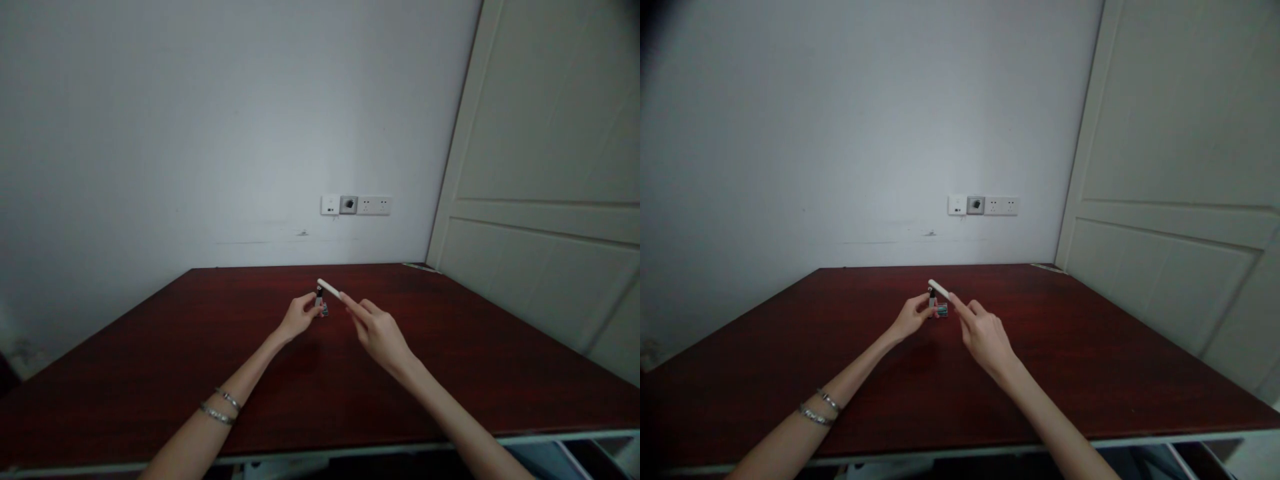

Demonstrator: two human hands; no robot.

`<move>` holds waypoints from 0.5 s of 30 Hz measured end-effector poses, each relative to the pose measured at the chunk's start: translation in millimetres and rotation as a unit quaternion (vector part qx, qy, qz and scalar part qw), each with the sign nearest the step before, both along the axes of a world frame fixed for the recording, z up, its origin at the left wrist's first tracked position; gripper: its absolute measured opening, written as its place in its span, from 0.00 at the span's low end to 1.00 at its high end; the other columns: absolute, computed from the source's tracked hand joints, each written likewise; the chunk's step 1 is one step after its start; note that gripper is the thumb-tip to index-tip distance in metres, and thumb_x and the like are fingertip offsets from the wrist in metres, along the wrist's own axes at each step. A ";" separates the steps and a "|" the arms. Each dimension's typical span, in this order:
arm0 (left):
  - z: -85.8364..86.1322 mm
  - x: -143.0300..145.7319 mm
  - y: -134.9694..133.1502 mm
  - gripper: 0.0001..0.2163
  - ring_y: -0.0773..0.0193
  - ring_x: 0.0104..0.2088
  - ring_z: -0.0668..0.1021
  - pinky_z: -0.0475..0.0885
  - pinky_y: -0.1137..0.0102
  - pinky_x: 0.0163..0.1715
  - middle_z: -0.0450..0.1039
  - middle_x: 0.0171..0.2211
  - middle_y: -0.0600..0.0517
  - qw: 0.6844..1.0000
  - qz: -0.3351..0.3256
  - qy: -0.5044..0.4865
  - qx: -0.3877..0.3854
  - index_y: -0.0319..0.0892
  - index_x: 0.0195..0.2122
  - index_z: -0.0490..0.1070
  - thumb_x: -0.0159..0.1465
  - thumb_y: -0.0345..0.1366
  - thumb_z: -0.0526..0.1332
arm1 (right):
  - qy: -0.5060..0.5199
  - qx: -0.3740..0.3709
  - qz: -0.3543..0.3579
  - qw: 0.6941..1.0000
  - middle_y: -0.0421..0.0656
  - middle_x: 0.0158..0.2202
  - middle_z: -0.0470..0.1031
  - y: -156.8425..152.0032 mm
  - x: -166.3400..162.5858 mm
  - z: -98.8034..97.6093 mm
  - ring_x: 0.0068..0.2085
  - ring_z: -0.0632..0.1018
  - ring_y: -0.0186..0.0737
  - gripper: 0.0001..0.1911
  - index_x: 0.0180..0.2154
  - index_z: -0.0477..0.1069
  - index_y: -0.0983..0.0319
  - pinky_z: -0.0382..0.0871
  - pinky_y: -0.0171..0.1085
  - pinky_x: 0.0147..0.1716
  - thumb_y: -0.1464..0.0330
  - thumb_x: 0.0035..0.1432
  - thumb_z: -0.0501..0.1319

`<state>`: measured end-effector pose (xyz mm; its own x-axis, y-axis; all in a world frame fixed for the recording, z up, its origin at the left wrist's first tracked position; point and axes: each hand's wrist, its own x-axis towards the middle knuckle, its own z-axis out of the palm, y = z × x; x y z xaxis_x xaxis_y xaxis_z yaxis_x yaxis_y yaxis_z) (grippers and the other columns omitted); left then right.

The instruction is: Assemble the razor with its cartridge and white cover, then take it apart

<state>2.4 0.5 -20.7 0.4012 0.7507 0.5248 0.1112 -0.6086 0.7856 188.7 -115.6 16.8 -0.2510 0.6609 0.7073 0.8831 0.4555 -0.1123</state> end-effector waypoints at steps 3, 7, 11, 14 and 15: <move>-0.6 0.9 -0.5 0.08 0.65 0.29 0.74 0.69 0.71 0.34 0.72 0.27 0.51 1.000 -0.002 0.005 0.002 0.36 0.29 0.70 0.55 0.37 0.61 | -0.028 -0.031 0.052 0.998 0.43 0.30 0.69 -0.1 0.3 -2.6 0.25 0.70 0.32 0.24 0.57 0.60 0.54 0.64 0.29 0.26 0.72 0.60 0.48; 0.7 1.2 -2.4 0.09 0.65 0.30 0.74 0.69 0.70 0.34 0.71 0.28 0.51 1.000 0.000 -0.014 -0.016 0.37 0.31 0.69 0.56 0.38 0.60 | 0.066 -0.015 0.043 0.997 0.44 0.29 0.68 5.7 5.6 -3.8 0.26 0.71 0.33 0.22 0.57 0.61 0.59 0.65 0.31 0.29 0.69 0.62 0.47; 3.7 -1.4 -5.4 0.08 0.64 0.31 0.74 0.69 0.70 0.35 0.72 0.29 0.51 1.000 0.004 -0.004 -0.012 0.36 0.32 0.69 0.55 0.36 0.61 | 0.063 -0.035 0.084 0.994 0.44 0.29 0.68 8.6 11.8 -1.0 0.27 0.70 0.34 0.21 0.56 0.62 0.60 0.66 0.32 0.30 0.68 0.63 0.47; 4.3 -2.9 -4.9 0.07 0.64 0.31 0.74 0.69 0.70 0.35 0.72 0.28 0.51 1.000 0.013 -0.003 -0.006 0.36 0.31 0.70 0.55 0.36 0.61 | 0.068 -0.032 0.086 0.994 0.43 0.27 0.68 3.3 13.3 4.1 0.26 0.70 0.33 0.21 0.56 0.63 0.60 0.65 0.31 0.29 0.67 0.63 0.47; 4.0 -3.0 -4.3 0.07 0.64 0.31 0.74 0.69 0.70 0.35 0.72 0.28 0.51 1.000 0.015 -0.003 -0.004 0.36 0.30 0.70 0.55 0.36 0.60 | 0.066 -0.028 0.078 0.994 0.43 0.27 0.67 0.5 13.0 6.0 0.26 0.70 0.33 0.21 0.56 0.63 0.60 0.64 0.31 0.28 0.68 0.63 0.47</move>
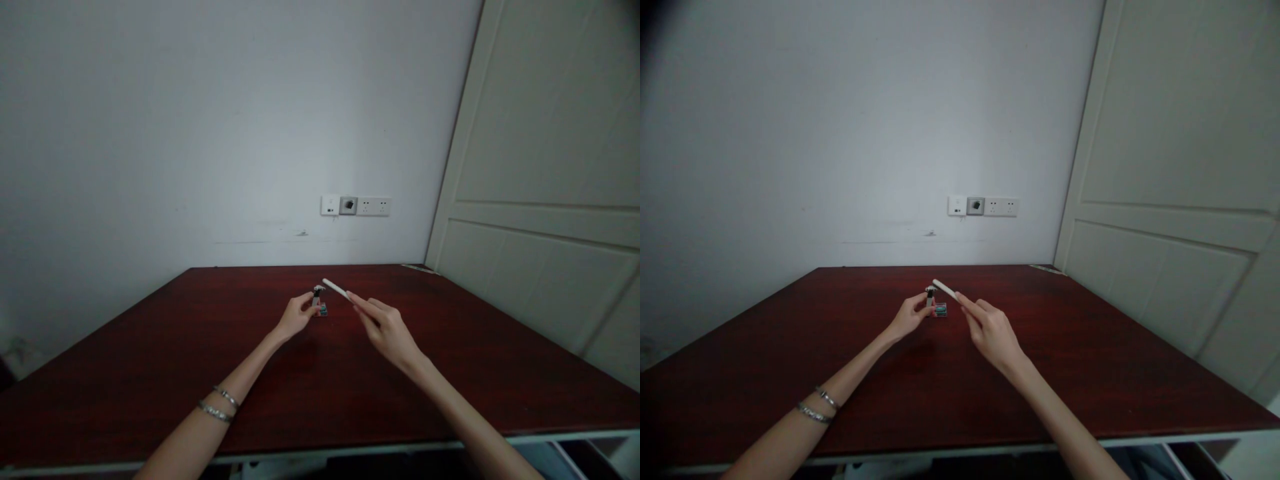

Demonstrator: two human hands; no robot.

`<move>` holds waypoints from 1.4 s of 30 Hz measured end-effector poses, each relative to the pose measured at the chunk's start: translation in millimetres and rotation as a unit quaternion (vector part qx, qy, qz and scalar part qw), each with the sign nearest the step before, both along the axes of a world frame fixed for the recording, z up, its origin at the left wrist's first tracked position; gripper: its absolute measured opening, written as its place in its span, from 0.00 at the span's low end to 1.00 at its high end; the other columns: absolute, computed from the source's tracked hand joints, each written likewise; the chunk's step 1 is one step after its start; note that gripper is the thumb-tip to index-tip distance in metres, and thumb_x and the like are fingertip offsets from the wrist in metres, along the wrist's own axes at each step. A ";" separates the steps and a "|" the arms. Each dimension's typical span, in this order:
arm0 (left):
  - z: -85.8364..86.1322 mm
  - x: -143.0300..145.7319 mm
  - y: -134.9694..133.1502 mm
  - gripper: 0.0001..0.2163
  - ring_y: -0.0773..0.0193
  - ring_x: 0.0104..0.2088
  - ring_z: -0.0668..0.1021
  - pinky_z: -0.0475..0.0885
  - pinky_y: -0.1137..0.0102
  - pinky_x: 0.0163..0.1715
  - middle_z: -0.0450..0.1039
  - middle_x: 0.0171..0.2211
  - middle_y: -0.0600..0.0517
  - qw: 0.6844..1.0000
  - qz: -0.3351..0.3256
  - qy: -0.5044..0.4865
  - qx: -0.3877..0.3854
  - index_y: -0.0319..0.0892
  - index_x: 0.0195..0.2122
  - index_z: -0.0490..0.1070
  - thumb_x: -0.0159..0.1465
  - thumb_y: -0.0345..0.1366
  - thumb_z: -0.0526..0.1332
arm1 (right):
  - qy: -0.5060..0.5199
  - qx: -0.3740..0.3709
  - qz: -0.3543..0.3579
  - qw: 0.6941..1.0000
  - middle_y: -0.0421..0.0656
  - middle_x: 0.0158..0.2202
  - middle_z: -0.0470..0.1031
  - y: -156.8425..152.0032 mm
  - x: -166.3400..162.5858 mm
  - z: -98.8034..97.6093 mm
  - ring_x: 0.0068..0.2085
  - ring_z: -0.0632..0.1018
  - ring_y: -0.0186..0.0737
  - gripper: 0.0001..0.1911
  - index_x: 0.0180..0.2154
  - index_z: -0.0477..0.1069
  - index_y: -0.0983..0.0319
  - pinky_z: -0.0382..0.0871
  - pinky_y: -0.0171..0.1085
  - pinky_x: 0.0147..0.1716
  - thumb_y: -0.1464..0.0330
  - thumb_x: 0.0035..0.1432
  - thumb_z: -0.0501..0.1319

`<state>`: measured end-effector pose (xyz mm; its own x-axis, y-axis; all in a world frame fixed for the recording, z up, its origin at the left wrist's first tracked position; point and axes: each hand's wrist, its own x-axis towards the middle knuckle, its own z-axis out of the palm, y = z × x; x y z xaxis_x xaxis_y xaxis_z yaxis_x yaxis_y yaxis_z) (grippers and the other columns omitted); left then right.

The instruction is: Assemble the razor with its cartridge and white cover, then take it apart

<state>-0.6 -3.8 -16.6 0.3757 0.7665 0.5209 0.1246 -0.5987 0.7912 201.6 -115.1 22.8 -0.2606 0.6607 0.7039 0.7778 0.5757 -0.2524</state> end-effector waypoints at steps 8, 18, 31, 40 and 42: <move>-3.8 0.7 1.9 0.07 0.65 0.30 0.74 0.68 0.71 0.35 0.73 0.28 0.50 1.000 -0.004 0.021 0.007 0.36 0.32 0.70 0.56 0.36 0.59 | -0.055 -0.014 -0.021 0.998 0.42 0.29 0.68 -8.9 -3.1 8.6 0.26 0.70 0.33 0.21 0.56 0.62 0.56 0.63 0.30 0.28 0.69 0.62 0.48; -0.1 2.5 -1.4 0.07 0.65 0.30 0.74 0.68 0.71 0.34 0.72 0.28 0.51 1.000 -0.012 0.015 -0.003 0.36 0.32 0.70 0.56 0.35 0.60 | -0.015 -0.007 -0.019 1.000 0.43 0.29 0.68 -6.7 -11.6 1.8 0.27 0.71 0.33 0.21 0.56 0.63 0.56 0.63 0.30 0.28 0.69 0.62 0.48; -5.9 2.4 0.7 0.07 0.65 0.30 0.74 0.68 0.71 0.36 0.73 0.28 0.51 1.000 -0.014 0.026 0.009 0.36 0.31 0.71 0.56 0.35 0.60 | -0.005 -0.033 -0.033 0.999 0.43 0.28 0.70 -1.6 -4.0 8.9 0.27 0.72 0.35 0.20 0.54 0.65 0.56 0.64 0.32 0.29 0.68 0.61 0.50; -7.3 3.0 0.8 0.07 0.65 0.30 0.74 0.68 0.71 0.34 0.73 0.28 0.51 1.000 -0.017 0.023 -0.002 0.36 0.32 0.71 0.56 0.35 0.60 | -0.005 -0.028 -0.033 0.999 0.43 0.27 0.71 -4.1 -3.4 8.6 0.26 0.72 0.35 0.20 0.54 0.65 0.57 0.63 0.32 0.28 0.67 0.61 0.50; -7.6 3.3 1.2 0.07 0.65 0.29 0.74 0.68 0.71 0.34 0.72 0.27 0.51 0.999 -0.015 0.030 -0.006 0.36 0.31 0.71 0.56 0.35 0.60 | -0.031 -0.036 -0.025 0.999 0.42 0.27 0.71 -4.3 -4.3 8.0 0.26 0.72 0.35 0.20 0.54 0.65 0.55 0.63 0.31 0.28 0.68 0.61 0.50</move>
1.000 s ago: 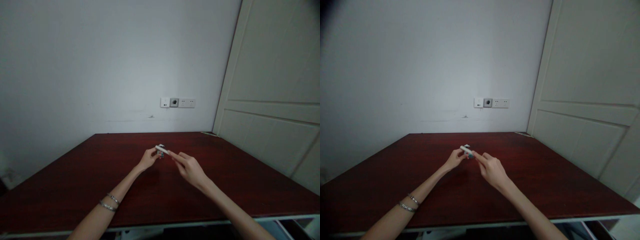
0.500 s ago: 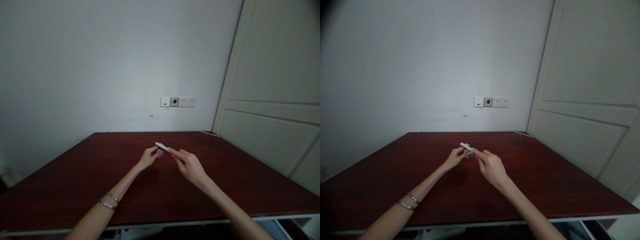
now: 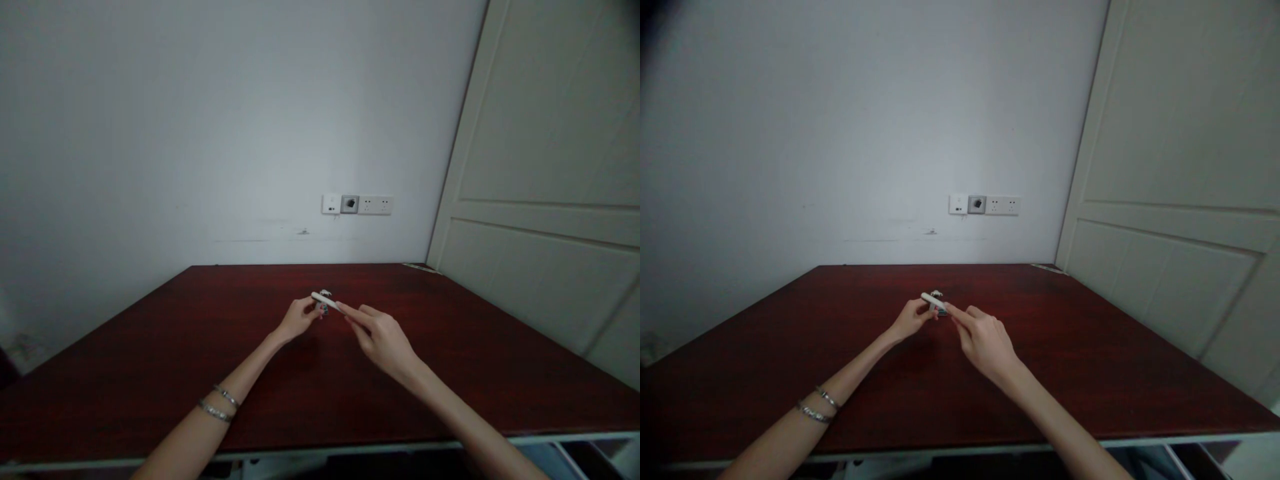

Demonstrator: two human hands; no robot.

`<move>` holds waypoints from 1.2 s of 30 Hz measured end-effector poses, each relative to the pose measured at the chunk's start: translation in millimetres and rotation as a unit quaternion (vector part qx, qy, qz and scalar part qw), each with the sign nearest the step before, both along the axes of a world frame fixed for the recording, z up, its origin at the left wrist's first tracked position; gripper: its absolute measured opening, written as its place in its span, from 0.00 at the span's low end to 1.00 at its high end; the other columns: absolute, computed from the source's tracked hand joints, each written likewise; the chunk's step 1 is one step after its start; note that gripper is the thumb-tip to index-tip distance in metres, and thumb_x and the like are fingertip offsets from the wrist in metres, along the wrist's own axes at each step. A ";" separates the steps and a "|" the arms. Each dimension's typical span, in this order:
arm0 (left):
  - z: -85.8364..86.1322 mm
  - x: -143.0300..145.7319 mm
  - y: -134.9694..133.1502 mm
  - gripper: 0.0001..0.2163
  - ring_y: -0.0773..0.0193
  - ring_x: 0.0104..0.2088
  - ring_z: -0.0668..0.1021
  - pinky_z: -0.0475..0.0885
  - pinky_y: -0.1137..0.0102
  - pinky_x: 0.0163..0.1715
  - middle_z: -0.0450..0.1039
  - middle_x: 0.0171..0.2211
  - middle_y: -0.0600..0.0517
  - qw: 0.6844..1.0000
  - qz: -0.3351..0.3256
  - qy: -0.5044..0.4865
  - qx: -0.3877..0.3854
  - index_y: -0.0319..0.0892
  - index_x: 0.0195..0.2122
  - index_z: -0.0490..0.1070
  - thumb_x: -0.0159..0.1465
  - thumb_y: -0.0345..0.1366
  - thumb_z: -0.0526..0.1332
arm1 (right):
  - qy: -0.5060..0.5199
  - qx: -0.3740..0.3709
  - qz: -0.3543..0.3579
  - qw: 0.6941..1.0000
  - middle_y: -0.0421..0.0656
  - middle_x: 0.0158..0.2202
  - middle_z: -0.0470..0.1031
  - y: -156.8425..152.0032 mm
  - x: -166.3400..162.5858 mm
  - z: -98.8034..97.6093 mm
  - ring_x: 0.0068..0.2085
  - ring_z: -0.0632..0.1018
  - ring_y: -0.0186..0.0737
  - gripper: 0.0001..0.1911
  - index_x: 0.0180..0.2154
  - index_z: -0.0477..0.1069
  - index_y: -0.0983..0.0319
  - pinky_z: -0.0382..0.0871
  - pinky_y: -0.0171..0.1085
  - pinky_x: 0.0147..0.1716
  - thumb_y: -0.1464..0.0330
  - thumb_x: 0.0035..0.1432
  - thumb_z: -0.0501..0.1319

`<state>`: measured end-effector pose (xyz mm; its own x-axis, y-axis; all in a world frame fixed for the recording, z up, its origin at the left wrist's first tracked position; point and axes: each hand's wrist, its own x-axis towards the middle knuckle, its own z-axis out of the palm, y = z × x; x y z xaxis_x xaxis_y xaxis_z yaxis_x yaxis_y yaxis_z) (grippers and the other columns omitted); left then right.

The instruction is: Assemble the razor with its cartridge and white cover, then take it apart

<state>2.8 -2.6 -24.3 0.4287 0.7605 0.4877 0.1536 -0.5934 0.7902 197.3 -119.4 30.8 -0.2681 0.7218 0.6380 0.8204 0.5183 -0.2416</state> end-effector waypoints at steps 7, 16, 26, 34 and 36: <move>2.8 0.9 -2.2 0.06 0.65 0.30 0.74 0.68 0.71 0.35 0.73 0.26 0.50 1.000 0.005 0.009 0.009 0.36 0.28 0.71 0.56 0.35 0.60 | 0.009 -0.003 -0.007 1.000 0.43 0.28 0.71 -0.2 -4.7 2.0 0.27 0.72 0.35 0.19 0.53 0.67 0.55 0.63 0.32 0.29 0.68 0.61 0.50; 9.4 0.6 -2.6 0.05 0.65 0.30 0.74 0.68 0.71 0.35 0.72 0.26 0.52 1.000 0.001 -0.013 0.009 0.36 0.29 0.70 0.55 0.34 0.59 | 0.000 0.001 -0.014 1.000 0.42 0.28 0.70 -1.6 -4.0 0.4 0.27 0.72 0.34 0.20 0.54 0.66 0.54 0.62 0.31 0.28 0.68 0.61 0.50; 10.9 2.2 -4.3 0.07 0.66 0.27 0.73 0.68 0.71 0.32 0.71 0.25 0.52 1.000 -0.003 -0.025 -0.008 0.36 0.27 0.69 0.54 0.36 0.61 | 0.017 0.010 0.013 1.000 0.42 0.28 0.70 4.9 -6.1 -8.9 0.27 0.71 0.33 0.19 0.53 0.66 0.54 0.62 0.30 0.28 0.68 0.61 0.50; 7.4 2.0 -3.5 0.07 0.65 0.28 0.74 0.69 0.70 0.33 0.71 0.25 0.51 0.999 -0.007 -0.028 -0.021 0.36 0.28 0.69 0.55 0.36 0.61 | 0.067 0.008 0.007 0.998 0.42 0.28 0.69 9.1 -3.9 -11.3 0.27 0.71 0.33 0.19 0.53 0.66 0.56 0.63 0.30 0.28 0.67 0.61 0.50; 6.8 2.4 -3.1 0.07 0.65 0.27 0.74 0.69 0.70 0.33 0.71 0.24 0.51 0.999 -0.008 -0.021 -0.024 0.36 0.27 0.69 0.55 0.36 0.61 | 0.042 -0.005 0.030 0.999 0.42 0.29 0.70 8.8 -4.9 -12.6 0.27 0.71 0.33 0.19 0.53 0.67 0.55 0.63 0.30 0.29 0.67 0.61 0.50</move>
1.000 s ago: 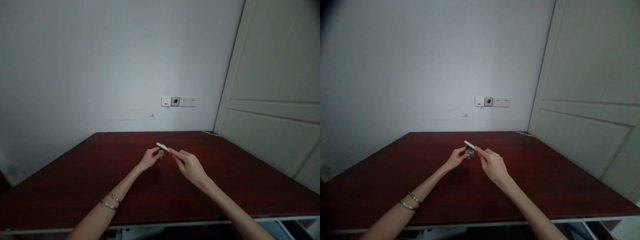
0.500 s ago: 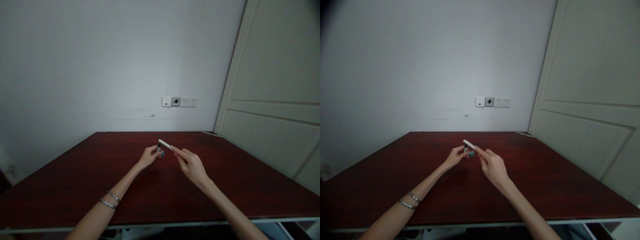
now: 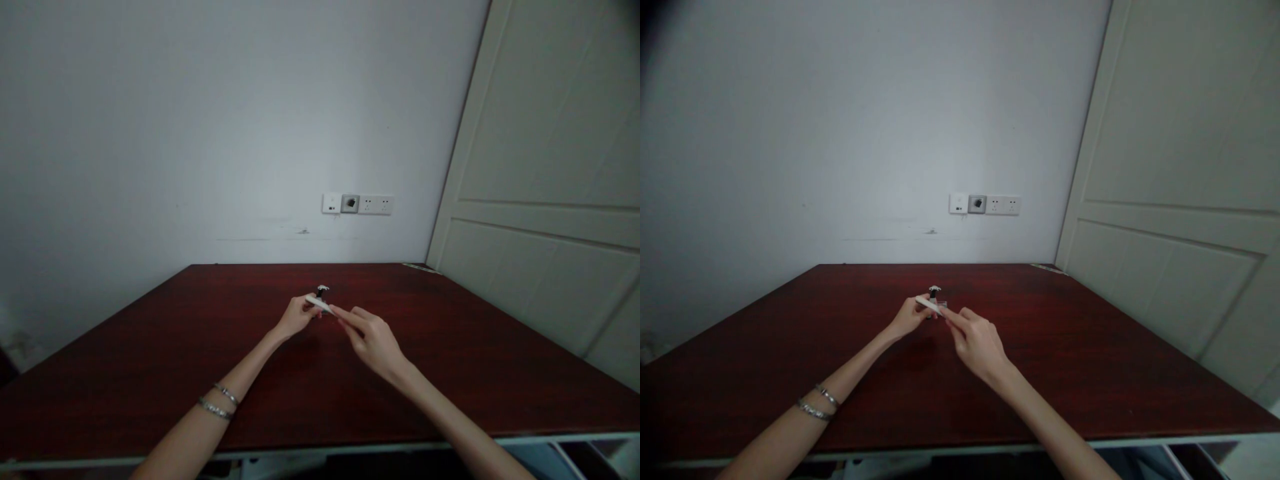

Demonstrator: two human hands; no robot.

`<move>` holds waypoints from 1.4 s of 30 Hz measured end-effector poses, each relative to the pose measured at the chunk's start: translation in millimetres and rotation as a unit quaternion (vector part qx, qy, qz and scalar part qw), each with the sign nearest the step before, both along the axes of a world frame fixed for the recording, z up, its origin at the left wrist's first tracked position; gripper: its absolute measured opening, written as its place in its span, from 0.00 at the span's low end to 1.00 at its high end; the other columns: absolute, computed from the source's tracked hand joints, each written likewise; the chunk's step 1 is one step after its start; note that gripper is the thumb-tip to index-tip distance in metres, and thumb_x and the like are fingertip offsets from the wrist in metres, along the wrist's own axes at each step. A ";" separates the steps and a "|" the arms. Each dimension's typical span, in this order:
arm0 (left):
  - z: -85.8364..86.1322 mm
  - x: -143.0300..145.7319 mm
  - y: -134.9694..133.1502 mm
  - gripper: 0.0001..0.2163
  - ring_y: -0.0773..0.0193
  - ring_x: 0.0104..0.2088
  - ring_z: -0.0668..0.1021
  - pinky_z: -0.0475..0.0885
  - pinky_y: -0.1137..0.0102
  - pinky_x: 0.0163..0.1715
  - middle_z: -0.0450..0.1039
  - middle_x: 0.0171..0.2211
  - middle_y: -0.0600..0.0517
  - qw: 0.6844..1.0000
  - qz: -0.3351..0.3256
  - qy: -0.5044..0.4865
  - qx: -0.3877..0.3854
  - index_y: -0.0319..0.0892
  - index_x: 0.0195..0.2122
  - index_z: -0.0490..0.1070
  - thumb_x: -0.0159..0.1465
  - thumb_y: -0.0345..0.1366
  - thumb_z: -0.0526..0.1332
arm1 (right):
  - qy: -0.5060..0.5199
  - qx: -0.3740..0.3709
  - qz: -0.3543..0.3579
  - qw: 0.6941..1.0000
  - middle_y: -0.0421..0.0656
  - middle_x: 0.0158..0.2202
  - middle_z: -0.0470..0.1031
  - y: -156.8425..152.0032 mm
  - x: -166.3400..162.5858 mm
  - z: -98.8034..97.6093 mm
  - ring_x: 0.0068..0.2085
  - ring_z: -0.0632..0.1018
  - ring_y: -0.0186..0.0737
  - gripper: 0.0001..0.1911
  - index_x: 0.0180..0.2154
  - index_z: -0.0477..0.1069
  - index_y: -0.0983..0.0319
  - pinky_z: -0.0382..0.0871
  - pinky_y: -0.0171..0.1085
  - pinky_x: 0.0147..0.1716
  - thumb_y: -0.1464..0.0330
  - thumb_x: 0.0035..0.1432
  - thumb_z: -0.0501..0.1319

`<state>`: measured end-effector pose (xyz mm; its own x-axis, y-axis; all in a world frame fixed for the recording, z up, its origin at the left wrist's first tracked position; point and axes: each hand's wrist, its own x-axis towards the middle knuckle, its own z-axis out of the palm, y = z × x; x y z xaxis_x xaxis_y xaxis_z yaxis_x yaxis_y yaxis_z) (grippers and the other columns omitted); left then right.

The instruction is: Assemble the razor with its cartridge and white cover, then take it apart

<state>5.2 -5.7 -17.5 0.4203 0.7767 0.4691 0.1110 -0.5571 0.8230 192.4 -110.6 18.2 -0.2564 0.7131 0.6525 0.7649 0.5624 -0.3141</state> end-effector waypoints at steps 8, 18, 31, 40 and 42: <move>-1.0 -1.0 1.8 0.08 0.65 0.28 0.74 0.69 0.70 0.34 0.72 0.26 0.50 1.000 0.002 0.000 0.003 0.36 0.27 0.70 0.55 0.37 0.61 | 0.016 0.007 -0.014 1.000 0.42 0.28 0.69 -0.7 -0.3 -0.6 0.27 0.71 0.33 0.19 0.54 0.66 0.55 0.63 0.30 0.29 0.67 0.61 0.50; -0.4 -1.8 0.0 0.07 0.64 0.30 0.74 0.70 0.69 0.36 0.72 0.28 0.50 1.000 -0.003 -0.013 -0.010 0.35 0.29 0.70 0.54 0.35 0.62 | 0.015 -0.002 -0.013 1.000 0.42 0.28 0.70 -0.4 2.7 0.6 0.27 0.71 0.33 0.19 0.53 0.66 0.55 0.63 0.30 0.28 0.67 0.61 0.50; 5.9 -1.7 -3.6 0.08 0.62 0.33 0.75 0.70 0.67 0.39 0.74 0.31 0.50 1.000 0.004 -0.015 -0.007 0.36 0.32 0.71 0.53 0.34 0.62 | 0.079 0.002 -0.044 0.996 0.43 0.29 0.73 -5.7 4.1 7.7 0.28 0.71 0.35 0.18 0.51 0.68 0.56 0.64 0.31 0.28 0.66 0.60 0.51; 3.4 -2.2 -0.6 0.08 0.62 0.34 0.75 0.69 0.67 0.39 0.75 0.32 0.49 1.000 0.010 -0.001 0.012 0.35 0.32 0.72 0.53 0.33 0.62 | 0.072 -0.021 -0.023 0.997 0.42 0.28 0.72 -6.0 2.9 5.8 0.28 0.71 0.35 0.18 0.52 0.68 0.55 0.63 0.32 0.28 0.67 0.60 0.51; 3.4 -2.2 -1.1 0.07 0.62 0.34 0.75 0.69 0.67 0.39 0.75 0.32 0.48 1.000 0.009 0.005 0.012 0.35 0.32 0.73 0.53 0.33 0.62 | 0.060 -0.030 -0.002 0.998 0.42 0.28 0.72 -5.8 2.5 4.4 0.27 0.71 0.34 0.18 0.52 0.68 0.54 0.63 0.31 0.28 0.67 0.60 0.51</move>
<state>3.0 -6.8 -14.1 0.4115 0.7729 0.4830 0.1296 -0.5742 0.8084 194.9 -116.3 22.6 -0.1764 0.7527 0.6343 0.7225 0.5367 -0.4358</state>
